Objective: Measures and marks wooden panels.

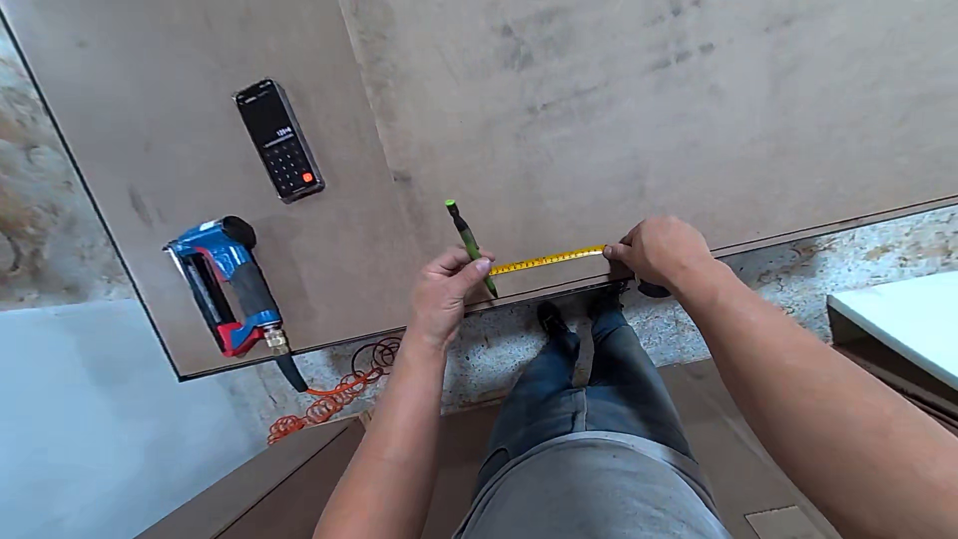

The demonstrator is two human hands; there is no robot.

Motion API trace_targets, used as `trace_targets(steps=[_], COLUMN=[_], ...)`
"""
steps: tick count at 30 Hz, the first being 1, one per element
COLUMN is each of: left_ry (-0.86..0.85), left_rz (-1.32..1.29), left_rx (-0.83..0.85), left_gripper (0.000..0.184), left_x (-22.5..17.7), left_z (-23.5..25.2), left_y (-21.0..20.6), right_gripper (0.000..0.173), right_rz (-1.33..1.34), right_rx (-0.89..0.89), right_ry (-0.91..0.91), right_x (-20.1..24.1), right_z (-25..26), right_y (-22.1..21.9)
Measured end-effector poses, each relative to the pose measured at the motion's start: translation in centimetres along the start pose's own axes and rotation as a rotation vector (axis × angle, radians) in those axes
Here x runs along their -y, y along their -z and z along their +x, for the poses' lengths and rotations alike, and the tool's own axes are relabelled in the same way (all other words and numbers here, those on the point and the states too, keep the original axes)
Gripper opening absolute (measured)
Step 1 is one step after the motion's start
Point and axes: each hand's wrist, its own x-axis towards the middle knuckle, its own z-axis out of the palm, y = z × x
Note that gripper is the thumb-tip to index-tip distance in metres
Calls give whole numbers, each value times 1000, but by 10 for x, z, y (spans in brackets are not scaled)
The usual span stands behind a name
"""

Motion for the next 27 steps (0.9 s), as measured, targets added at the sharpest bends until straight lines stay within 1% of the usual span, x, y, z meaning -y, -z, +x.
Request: trace_targets(steps=[2,5,9,15,18,19,21,22,23,26,27], left_ry=[11,28,-42,-132,-147,-160,-157,-149,-143,-151,-164], left_rz=[-129,-380,-509,-544,-537,-541,-497,-486,-480,-484,-473], left_rx=[-42,-36,-11,31,-34,-26,26,45,58,31,35], left_gripper=[11,15,18,31,35,42,76,85,88,78,77], left_x=[5,-4,-25,-51,-61,-64,-76,-82,-87,-91,-90], left_z=[1,-5,-13,-25,-33,-35,-37,-37,-37,-36,-36], left_y=[-4,-1,10,12,8,7,7,6,5,0,-1], right_gripper=[59,58,60,57,58,58,58,58,58,58,58], right_rz=[-6,-19,-17,-8,-13,-5,-11,-16,-19,-15,-12], right_rx=[2,1,-8,-2,1,-1,-1,1,4,10,11], right_ry=[-9,-9,-13,-13,-22,-30,-32,-29,-29,-31,-28], right_x=[0,1,2,-1,0,0,0,0,1,2,2], right_z=[-1,-2,-1,2,1,0,0,0,-1,-2,-2], right_y=[-1,0,0,-3,-3,-3,-3,-2,-1,0,0])
